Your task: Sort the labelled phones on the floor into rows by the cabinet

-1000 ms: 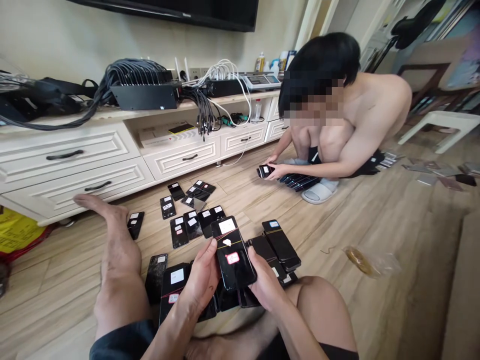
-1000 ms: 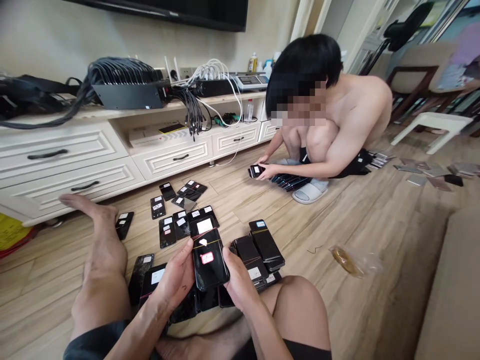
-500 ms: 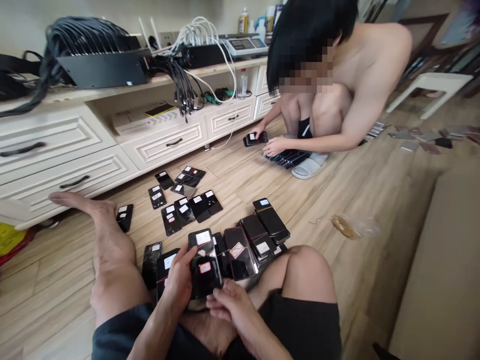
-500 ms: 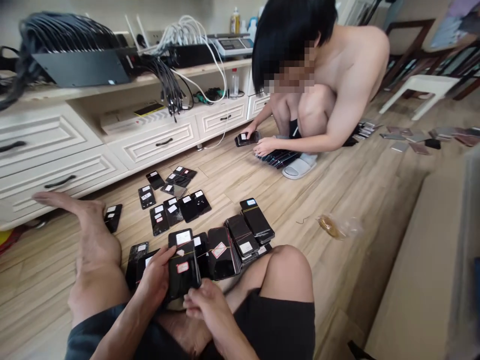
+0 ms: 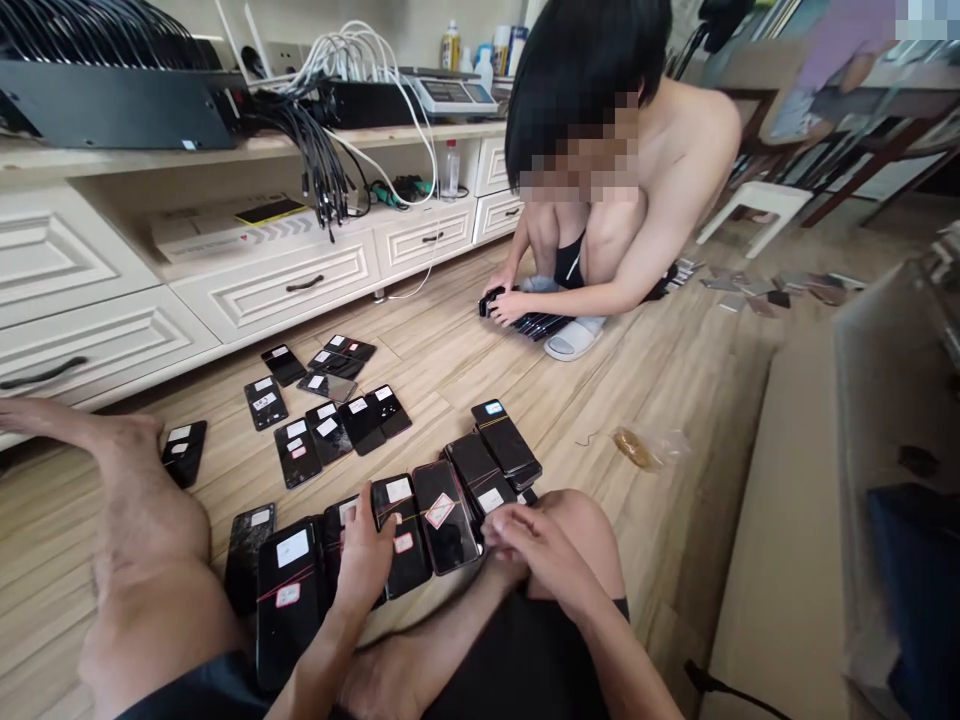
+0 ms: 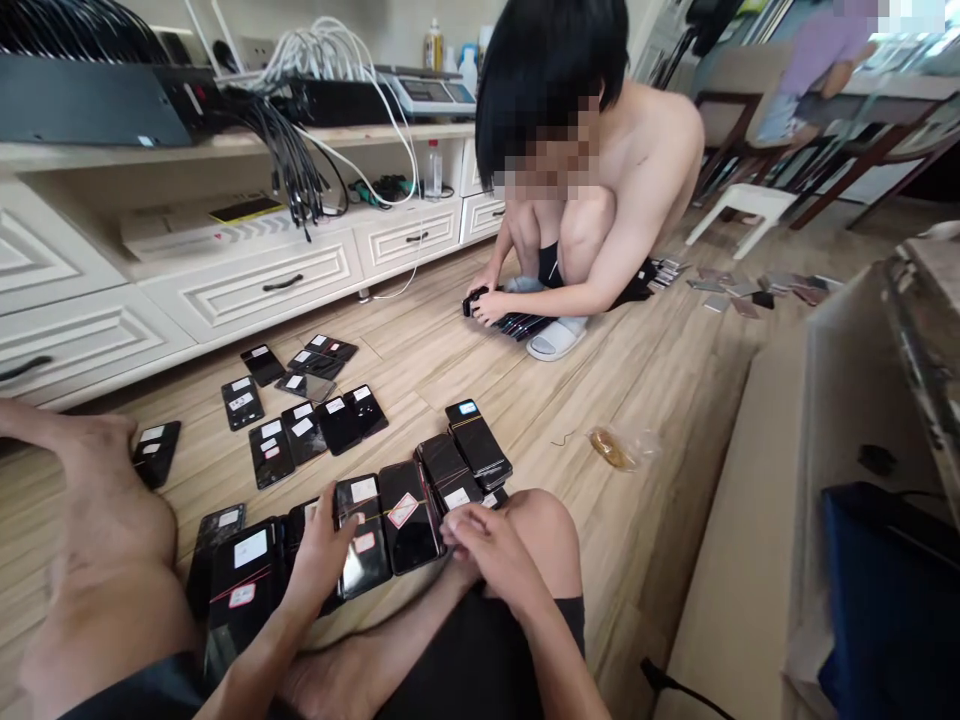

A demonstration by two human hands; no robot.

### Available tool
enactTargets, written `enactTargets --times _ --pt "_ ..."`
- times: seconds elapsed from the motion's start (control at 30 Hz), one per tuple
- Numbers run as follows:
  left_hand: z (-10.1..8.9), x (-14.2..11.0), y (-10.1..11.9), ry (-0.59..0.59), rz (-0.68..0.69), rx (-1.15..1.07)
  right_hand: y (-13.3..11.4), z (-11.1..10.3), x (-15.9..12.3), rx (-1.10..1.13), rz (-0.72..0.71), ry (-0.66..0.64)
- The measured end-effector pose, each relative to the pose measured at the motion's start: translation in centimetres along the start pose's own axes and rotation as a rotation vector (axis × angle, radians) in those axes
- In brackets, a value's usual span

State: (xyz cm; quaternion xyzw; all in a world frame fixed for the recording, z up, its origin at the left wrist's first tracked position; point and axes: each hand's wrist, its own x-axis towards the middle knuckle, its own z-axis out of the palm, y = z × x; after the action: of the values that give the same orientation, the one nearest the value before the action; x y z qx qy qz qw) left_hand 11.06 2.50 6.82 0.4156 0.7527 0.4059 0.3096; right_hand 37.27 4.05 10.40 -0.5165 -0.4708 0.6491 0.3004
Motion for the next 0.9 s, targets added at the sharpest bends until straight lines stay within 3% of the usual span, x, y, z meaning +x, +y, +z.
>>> enactTargets --times 0.1,0.17,0.23,0.33,0.43,0.57,0.63,0.9 --pt "-1.0 -0.4 -0.5 0.046 0.303 0.478 1.1 -3.7 2.7 -0.192 -0.107 0.312" --pt "-1.8 -0.6 -0.6 0.066 0.416 0.611 1.5 -6.0 5.5 -0.269 -0.128 0.495" --pt "-2.1 -0.9 -0.5 0.083 0.506 0.643 1.3 -7.6 8.9 -0.289 -0.109 0.555" --pt "-0.9 -2.3 0.3 0.047 0.651 0.694 0.2 -8.8 13.7 -0.296 -0.052 0.468" --pt "1.5 -4.1 1.7 -0.127 0.768 0.802 -0.9 -8.8 16.4 -0.282 -0.019 0.277" --pt "4.5 -4.4 2.7 -0.505 0.748 0.825 -0.9 -8.7 16.1 -0.209 -0.015 0.079" --pt "5.2 -3.7 2.5 -0.595 0.671 0.811 -0.3 -9.1 15.2 -0.164 -0.028 0.074" --pt "5.7 -3.1 -0.2 -0.479 0.698 0.763 1.6 -9.5 12.4 -0.055 -0.066 0.197"
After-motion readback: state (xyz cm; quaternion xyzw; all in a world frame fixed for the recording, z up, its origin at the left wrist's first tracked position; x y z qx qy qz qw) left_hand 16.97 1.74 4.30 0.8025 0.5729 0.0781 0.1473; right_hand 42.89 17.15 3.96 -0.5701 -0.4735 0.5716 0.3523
